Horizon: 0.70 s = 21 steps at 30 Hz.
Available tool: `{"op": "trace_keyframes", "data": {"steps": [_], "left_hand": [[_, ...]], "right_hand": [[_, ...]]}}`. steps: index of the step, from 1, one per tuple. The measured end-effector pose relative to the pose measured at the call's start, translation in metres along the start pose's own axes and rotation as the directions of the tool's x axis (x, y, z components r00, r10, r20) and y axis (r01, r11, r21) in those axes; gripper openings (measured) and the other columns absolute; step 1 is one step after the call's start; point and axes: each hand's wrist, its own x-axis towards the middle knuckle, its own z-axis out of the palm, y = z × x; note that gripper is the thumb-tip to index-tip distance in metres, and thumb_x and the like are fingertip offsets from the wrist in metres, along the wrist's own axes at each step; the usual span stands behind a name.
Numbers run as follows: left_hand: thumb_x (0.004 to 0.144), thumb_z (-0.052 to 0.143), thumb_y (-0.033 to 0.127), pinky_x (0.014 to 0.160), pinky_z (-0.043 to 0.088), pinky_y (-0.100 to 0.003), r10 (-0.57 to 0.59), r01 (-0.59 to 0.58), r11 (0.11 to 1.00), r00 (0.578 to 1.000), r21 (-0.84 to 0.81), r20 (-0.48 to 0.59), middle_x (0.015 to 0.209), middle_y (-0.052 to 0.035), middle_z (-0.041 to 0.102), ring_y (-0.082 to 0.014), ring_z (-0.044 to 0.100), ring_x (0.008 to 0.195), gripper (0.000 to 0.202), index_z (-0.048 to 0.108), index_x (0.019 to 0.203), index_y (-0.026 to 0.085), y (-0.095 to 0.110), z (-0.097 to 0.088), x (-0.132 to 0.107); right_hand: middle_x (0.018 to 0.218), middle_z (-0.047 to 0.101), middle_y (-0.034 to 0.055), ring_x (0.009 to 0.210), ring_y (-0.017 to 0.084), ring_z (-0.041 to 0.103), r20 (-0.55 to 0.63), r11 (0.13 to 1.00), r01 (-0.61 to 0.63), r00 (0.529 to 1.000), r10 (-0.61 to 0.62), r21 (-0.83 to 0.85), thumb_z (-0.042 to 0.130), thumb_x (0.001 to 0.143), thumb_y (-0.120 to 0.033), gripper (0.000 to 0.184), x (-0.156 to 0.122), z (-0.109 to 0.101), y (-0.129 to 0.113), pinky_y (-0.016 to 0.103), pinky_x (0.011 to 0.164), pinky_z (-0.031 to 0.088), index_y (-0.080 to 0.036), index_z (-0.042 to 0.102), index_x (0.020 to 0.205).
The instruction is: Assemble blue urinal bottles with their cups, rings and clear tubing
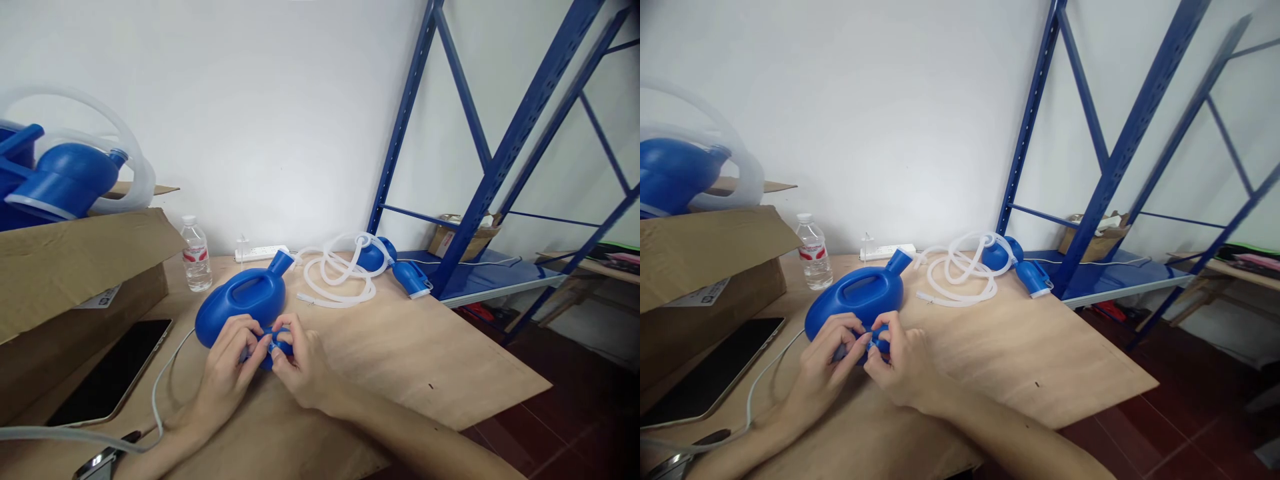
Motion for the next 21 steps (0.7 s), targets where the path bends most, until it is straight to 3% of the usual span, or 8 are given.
{"op": "trace_keyframes", "data": {"steps": [12, 16, 19, 21], "left_hand": [[0.096, 0.06, 0.009, 0.081, 0.049, -0.028, 0.067, -0.07, 0.995, 0.997, 0.069, 0.049, 0.093, -0.002, 0.059, -0.0154, 0.058, 0.091, 0.021, 0.046, 0.087, 0.022, -0.005, 0.0, -0.005], [0.098, 0.057, 0.014, 0.081, 0.051, -0.028, 0.053, -0.057, 0.995, 0.997, 0.083, 0.054, 0.097, -0.0027, 0.06, -0.0159, 0.061, 0.092, 0.016, 0.047, 0.089, 0.023, -0.013, 0.0, -0.009], [0.1, 0.056, 0.025, 0.088, 0.054, -0.032, -0.041, 0.036, 0.995, 0.998, 0.088, 0.058, 0.114, -0.0072, 0.063, -0.0196, 0.064, 0.105, 0.009, 0.051, 0.108, 0.023, -0.019, 0.002, -0.013], [0.101, 0.054, 0.032, 0.098, 0.052, -0.038, -0.113, 0.103, 0.989, 0.989, 0.103, 0.096, 0.131, -0.0115, 0.059, -0.0238, 0.06, 0.12, 0.028, 0.048, 0.127, 0.023, -0.022, 0.003, -0.014]], "right_hand": [[0.056, 0.038, -0.0119, 0.046, 0.011, 0.04, 0.02, 0.993, -0.076, 0.997, 0.074, 0.088, 0.05, 0.076, -0.016, 0.033, 0.002, -0.001, -0.009, 0.024, 0.053, 0.031, -0.025, 0.045, 0.107], [0.057, 0.039, -0.0117, 0.046, 0.01, 0.041, 0.049, 0.991, -0.094, 0.995, 0.089, 0.097, 0.053, 0.079, -0.018, 0.03, 0.002, -0.003, -0.01, 0.022, 0.053, 0.032, -0.025, 0.049, 0.108], [0.059, 0.044, -0.0101, 0.048, 0.01, 0.043, 0.106, 0.992, -0.107, 0.989, 0.099, 0.07, 0.056, 0.086, -0.025, 0.023, 0.005, -0.009, -0.005, 0.022, 0.053, 0.034, -0.024, 0.054, 0.108], [0.063, 0.051, -0.0073, 0.052, 0.01, 0.048, 0.106, 0.996, -0.082, 0.991, 0.087, -0.044, 0.059, 0.088, -0.033, 0.023, 0.012, -0.016, 0.002, 0.022, 0.056, 0.035, -0.023, 0.059, 0.108]]}}
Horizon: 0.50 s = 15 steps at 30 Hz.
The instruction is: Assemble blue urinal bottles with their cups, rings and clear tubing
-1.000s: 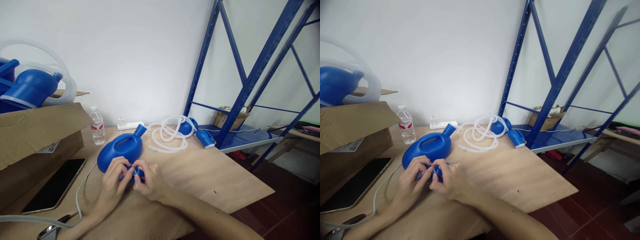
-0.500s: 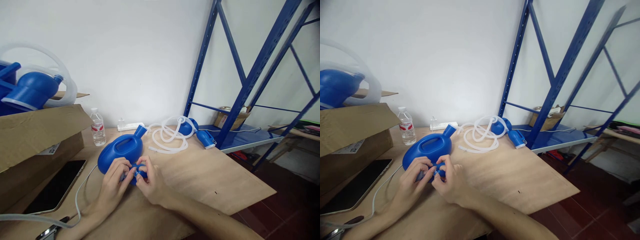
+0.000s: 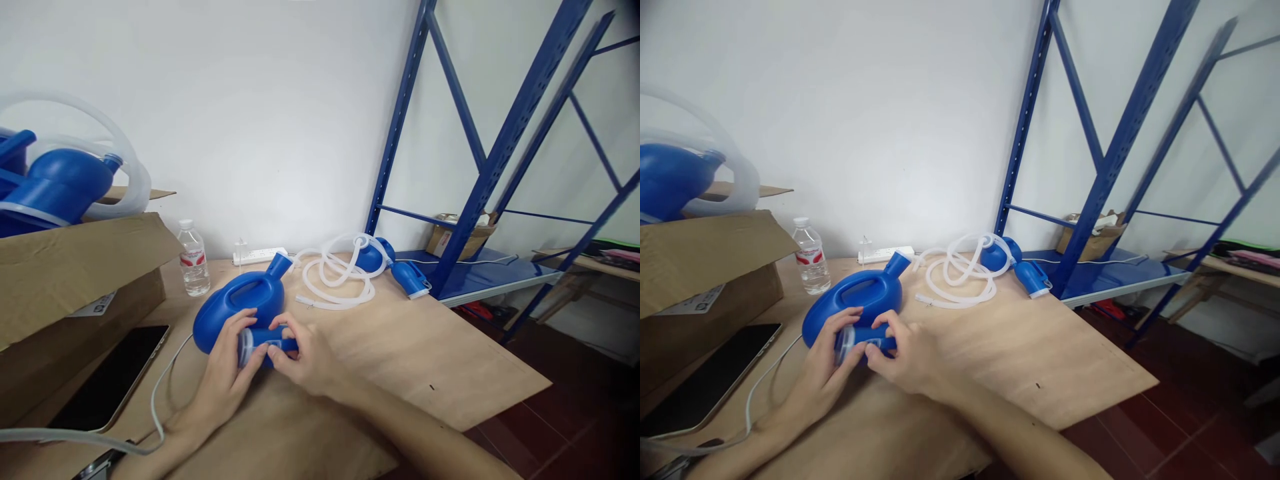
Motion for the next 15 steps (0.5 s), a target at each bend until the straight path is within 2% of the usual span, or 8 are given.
{"op": "trace_keyframes", "data": {"steps": [2, 4, 7, 9, 11, 13, 15], "left_hand": [[0.102, 0.051, 0.035, 0.105, 0.049, -0.044, -0.034, 0.033, 0.999, 0.998, 0.019, 0.053, 0.143, -0.0131, 0.052, -0.0268, 0.054, 0.131, 0.039, 0.043, 0.138, 0.024, -0.002, 0.0, -0.001], [0.102, 0.051, 0.036, 0.108, 0.047, -0.046, -0.027, 0.024, 0.998, 0.997, 0.051, 0.075, 0.145, -0.0134, 0.049, -0.0282, 0.051, 0.134, 0.041, 0.042, 0.14, 0.025, -0.005, -0.001, -0.001], [0.1, 0.053, 0.03, 0.105, 0.047, -0.047, 0.042, -0.05, 0.986, 0.998, 0.161, 0.053, 0.142, -0.0139, 0.051, -0.0296, 0.052, 0.131, 0.037, 0.047, 0.136, 0.024, -0.01, -0.003, 0.001], [0.098, 0.054, 0.027, 0.104, 0.046, -0.05, 0.106, -0.111, 0.955, 0.994, 0.274, 0.035, 0.138, -0.015, 0.053, -0.0317, 0.054, 0.127, 0.034, 0.05, 0.132, 0.023, -0.014, -0.004, 0.004], [0.096, 0.055, 0.026, 0.107, 0.041, -0.057, 0.136, -0.127, 0.911, 0.991, 0.393, 0.005, 0.138, -0.0169, 0.053, -0.0352, 0.053, 0.128, 0.034, 0.052, 0.13, 0.023, -0.019, -0.003, 0.006], [0.095, 0.058, 0.032, 0.112, 0.033, -0.063, 0.114, -0.076, 0.873, 0.992, 0.481, -0.049, 0.143, -0.0203, 0.05, -0.0396, 0.048, 0.134, 0.04, 0.052, 0.132, 0.021, -0.024, -0.002, 0.009], [0.092, 0.062, 0.043, 0.116, 0.026, -0.067, 0.058, 0.007, 0.856, 0.992, 0.517, -0.109, 0.15, -0.0236, 0.044, -0.0436, 0.04, 0.14, 0.054, 0.049, 0.138, 0.018, -0.031, -0.001, 0.011]], "right_hand": [[0.067, 0.06, -0.0027, 0.056, 0.013, 0.052, -0.01, 0.977, 0.021, 1.0, -0.024, -0.213, 0.06, 0.089, -0.038, 0.022, 0.009, -0.013, 0.009, 0.024, 0.058, 0.034, -0.021, 0.065, 0.102], [0.067, 0.064, 0.0013, 0.059, 0.015, 0.054, 0.023, 0.905, 0.009, 1.0, 0.0, -0.425, 0.056, 0.093, -0.037, 0.022, 0.017, -0.032, 0.02, 0.027, 0.059, 0.031, -0.02, 0.069, 0.087], [0.068, 0.067, 0.0036, 0.063, 0.017, 0.058, 0.12, 0.841, -0.044, 0.985, 0.128, -0.54, 0.054, 0.097, -0.038, 0.031, 0.023, -0.068, 0.038, 0.028, 0.06, 0.03, -0.02, 0.07, 0.078], [0.073, 0.07, 0.0046, 0.069, 0.018, 0.062, 0.135, 0.828, -0.099, 0.969, 0.205, -0.552, 0.05, 0.1, -0.041, 0.036, 0.021, -0.092, 0.053, 0.028, 0.063, 0.034, -0.02, 0.071, 0.079], [0.084, 0.072, 0.0061, 0.079, 0.02, 0.066, 0.089, 0.798, -0.154, 0.964, 0.251, -0.583, 0.05, 0.1, -0.043, 0.035, 0.018, -0.114, 0.068, 0.028, 0.07, 0.04, -0.02, 0.072, 0.085], [0.097, 0.072, 0.0088, 0.089, 0.022, 0.067, 0.018, 0.752, -0.191, 0.965, 0.26, -0.631, 0.048, 0.102, -0.042, 0.034, 0.016, -0.129, 0.081, 0.03, 0.08, 0.044, -0.019, 0.073, 0.094], [0.111, 0.069, 0.0128, 0.101, 0.026, 0.065, -0.051, 0.68, -0.198, 0.972, 0.23, -0.706, 0.047, 0.102, -0.039, 0.033, 0.017, -0.135, 0.09, 0.035, 0.091, 0.045, -0.018, 0.073, 0.105]]}}
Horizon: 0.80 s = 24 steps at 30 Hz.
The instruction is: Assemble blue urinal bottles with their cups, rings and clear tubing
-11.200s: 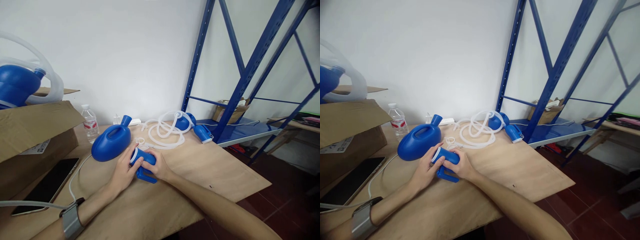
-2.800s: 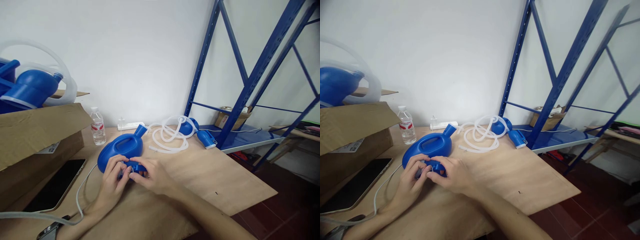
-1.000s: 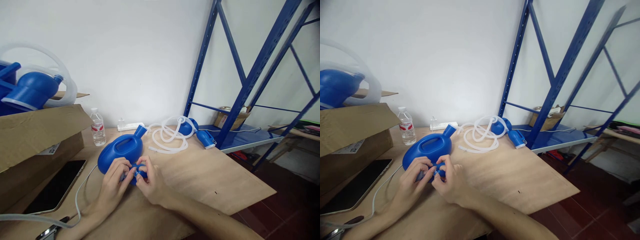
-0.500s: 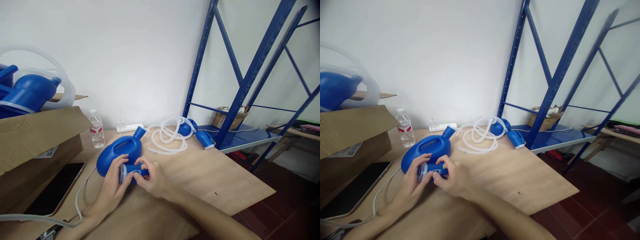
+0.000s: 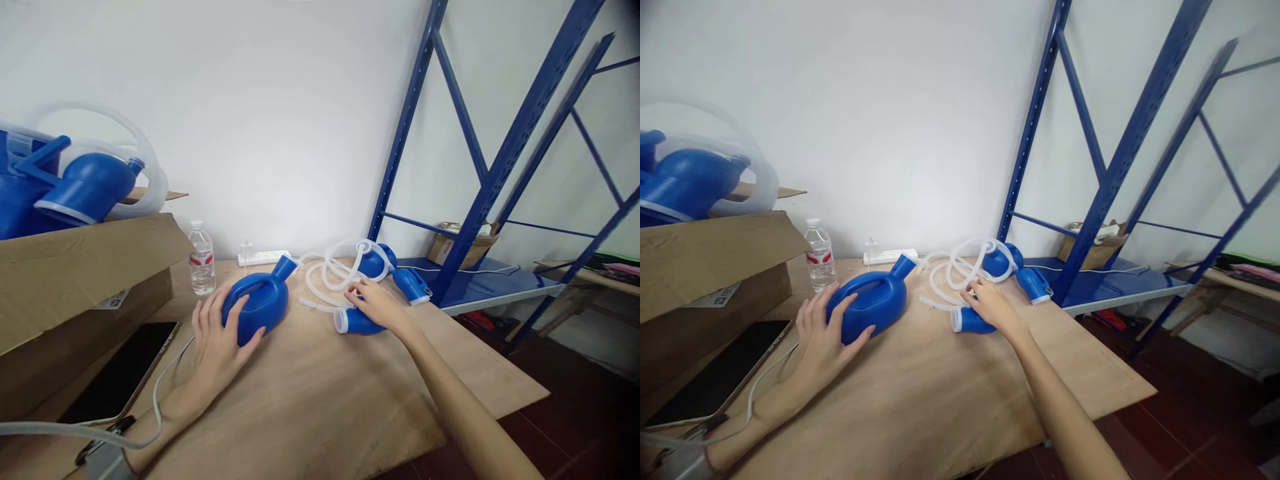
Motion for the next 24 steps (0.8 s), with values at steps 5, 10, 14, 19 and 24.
{"op": "trace_keyframes", "data": {"steps": [5, 10, 14, 19, 24], "left_hand": [[0.089, 0.06, 0.061, 0.118, 0.024, -0.066, -0.183, 0.186, 0.982, 0.979, -0.031, 0.092, 0.154, -0.0224, 0.044, -0.0436, 0.038, 0.143, 0.079, 0.038, 0.151, 0.018, -0.019, 0.008, 0.002], [0.095, 0.051, 0.054, 0.114, 0.038, -0.055, -0.237, 0.269, 0.95, 0.953, -0.161, 0.19, 0.148, -0.017, 0.053, -0.0355, 0.05, 0.136, 0.069, 0.036, 0.153, 0.02, -0.035, 0.011, 0.003], [0.099, 0.043, 0.048, 0.113, 0.037, -0.056, -0.262, 0.291, 0.946, 0.946, -0.143, 0.191, 0.145, -0.0174, 0.054, -0.0358, 0.05, 0.134, 0.061, 0.039, 0.152, 0.019, -0.038, 0.011, 0.003], [0.1, 0.042, 0.05, 0.111, 0.037, -0.06, -0.271, 0.292, 0.953, 0.942, -0.085, 0.198, 0.142, -0.0185, 0.056, -0.0369, 0.052, 0.13, 0.064, 0.038, 0.156, 0.019, -0.036, 0.009, 0.005], [0.098, 0.046, 0.057, 0.107, 0.04, -0.06, -0.291, 0.31, 0.949, 0.933, -0.062, 0.211, 0.14, -0.0178, 0.057, -0.0391, 0.053, 0.128, 0.066, 0.043, 0.152, 0.02, -0.036, 0.008, 0.009]], "right_hand": [[0.134, 0.061, 0.0146, 0.127, 0.031, 0.052, 0.013, 0.969, 0.212, 0.977, -0.212, -0.124, 0.049, 0.103, -0.041, 0.039, 0.009, 0.021, -0.021, 0.045, 0.109, 0.038, -0.021, 0.066, 0.131], [0.125, 0.068, 0.0207, 0.129, 0.038, 0.05, 0.154, 0.906, 0.311, 0.949, -0.277, -0.288, 0.048, 0.102, -0.037, 0.041, 0.021, 0.06, -0.061, 0.057, 0.118, 0.024, -0.01, 0.068, 0.126], [0.116, 0.072, 0.021, 0.126, 0.037, 0.053, 0.117, 0.919, 0.252, 0.967, -0.226, -0.302, 0.042, 0.102, -0.023, 0.037, 0.036, 0.079, -0.075, 0.057, 0.118, 0.021, -0.007, 0.066, 0.125], [0.118, 0.071, 0.0215, 0.123, 0.036, 0.057, 0.121, 0.96, 0.24, 0.967, -0.224, -0.141, 0.051, 0.099, -0.026, 0.029, 0.041, 0.076, -0.07, 0.052, 0.113, 0.03, -0.012, 0.071, 0.114], [0.101, 0.075, 0.0122, 0.095, 0.027, 0.07, 0.209, 0.984, 0.171, 0.962, -0.178, 0.052, 0.053, 0.099, -0.05, 0.039, 0.047, 0.062, -0.059, 0.034, 0.086, 0.048, -0.019, 0.075, 0.104]]}}
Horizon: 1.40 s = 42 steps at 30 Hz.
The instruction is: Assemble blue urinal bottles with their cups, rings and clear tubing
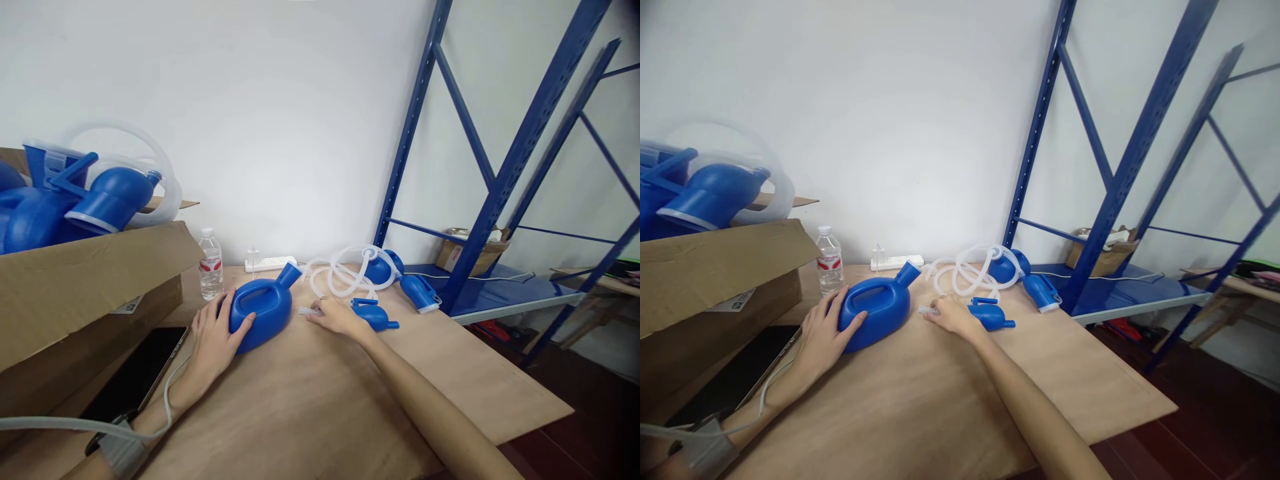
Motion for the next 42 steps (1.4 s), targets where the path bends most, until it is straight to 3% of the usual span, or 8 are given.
{"op": "trace_keyframes", "data": {"steps": [3, 8, 14, 23, 28, 31, 35, 42], "left_hand": [[0.098, 0.045, 0.056, 0.108, 0.041, -0.058, 0.005, -0.006, 1.0, 1.0, -0.011, -0.014, 0.14, -0.0177, 0.056, -0.0381, 0.053, 0.127, 0.064, 0.045, 0.15, 0.018, -0.001, 0.001, 0.001], [0.1, 0.044, 0.054, 0.107, 0.041, -0.058, 0.003, -0.004, 1.0, 1.0, -0.003, -0.004, 0.145, -0.0183, 0.053, -0.0382, 0.052, 0.13, 0.063, 0.044, 0.15, 0.016, -0.003, 0.004, 0.0], [0.1, 0.049, 0.051, 0.109, 0.041, -0.056, 0.01, -0.011, 0.999, 1.0, -0.035, -0.016, 0.145, -0.0165, 0.054, -0.0355, 0.05, 0.133, 0.061, 0.043, 0.151, 0.019, 0.0, 0.002, -0.002], [0.099, 0.053, 0.049, 0.107, 0.043, -0.056, 0.0, -0.001, 0.997, 1.0, -0.077, -0.015, 0.147, -0.0154, 0.052, -0.0343, 0.05, 0.133, 0.061, 0.041, 0.153, 0.023, 0.001, 0.0, -0.004], [0.099, 0.052, 0.049, 0.106, 0.044, -0.056, -0.007, 0.007, 0.996, 1.0, -0.09, 0.001, 0.146, -0.0153, 0.053, -0.0349, 0.051, 0.132, 0.06, 0.042, 0.152, 0.022, 0.002, -0.002, -0.003], [0.1, 0.051, 0.049, 0.107, 0.043, -0.056, 0.01, -0.008, 0.996, 1.0, -0.083, 0.021, 0.147, -0.0155, 0.052, -0.0348, 0.05, 0.134, 0.06, 0.041, 0.152, 0.021, 0.003, -0.004, -0.004], [0.1, 0.049, 0.049, 0.106, 0.043, -0.056, 0.038, -0.036, 0.996, 0.999, -0.078, 0.025, 0.148, -0.0151, 0.052, -0.035, 0.05, 0.134, 0.061, 0.039, 0.154, 0.024, 0.004, -0.004, -0.006], [0.1, 0.049, 0.049, 0.104, 0.045, -0.054, 0.046, -0.045, 0.997, 0.999, -0.068, 0.011, 0.147, -0.0152, 0.053, -0.0345, 0.051, 0.132, 0.062, 0.039, 0.155, 0.023, 0.003, -0.003, -0.006]], "right_hand": [[0.098, 0.076, 0.0106, 0.089, 0.025, 0.071, 0.037, 0.973, -0.129, 0.992, 0.124, 0.193, 0.045, 0.1, -0.06, 0.051, 0.025, -0.007, 0.01, 0.032, 0.081, 0.049, -0.018, 0.075, 0.103], [0.146, 0.056, 0.0213, 0.135, 0.032, 0.052, -0.087, 0.955, -0.218, 0.967, 0.239, 0.2, 0.046, 0.102, -0.034, 0.046, 0.094, -0.002, 0.03, 0.042, 0.11, 0.037, -0.013, 0.054, 0.142], [0.158, 0.042, 0.0248, 0.148, 0.034, 0.039, -0.053, 0.933, -0.239, 0.964, 0.262, 0.27, 0.054, 0.093, -0.02, 0.067, 0.14, 0.025, 0.044, 0.047, 0.119, 0.026, -0.008, 0.036, 0.156], [0.105, 0.074, 0.0136, 0.1, 0.027, 0.067, -0.212, 0.913, -0.161, 0.944, 0.253, 0.375, 0.045, 0.1, -0.032, 0.034, 0.144, 0.017, 0.039, 0.037, 0.092, 0.047, -0.014, 0.067, 0.118], [0.111, 0.071, 0.0086, 0.1, 0.021, 0.067, -0.352, 0.884, -0.07, 0.9, 0.255, 0.462, 0.041, 0.097, -0.024, 0.051, 0.127, -0.004, 0.028, 0.033, 0.093, 0.048, -0.02, 0.046, 0.148], [0.111, 0.071, 0.0081, 0.101, 0.021, 0.066, -0.314, 0.785, 0.029, 0.925, 0.213, 0.619, 0.042, 0.093, -0.02, 0.053, 0.111, -0.008, 0.02, 0.036, 0.098, 0.048, -0.02, 0.052, 0.145], [0.115, 0.072, 0.0092, 0.105, 0.022, 0.066, -0.198, 0.67, 0.039, 0.967, 0.163, 0.742, 0.038, 0.093, -0.022, 0.037, 0.099, -0.004, 0.009, 0.035, 0.093, 0.053, -0.018, 0.07, 0.111], [0.106, 0.075, 0.0078, 0.087, 0.02, 0.072, 0.002, 0.545, -0.07, 0.992, 0.125, 0.835, 0.046, 0.101, -0.044, 0.035, 0.109, 0.012, 0.008, 0.035, 0.081, 0.06, -0.023, 0.067, 0.12]]}}
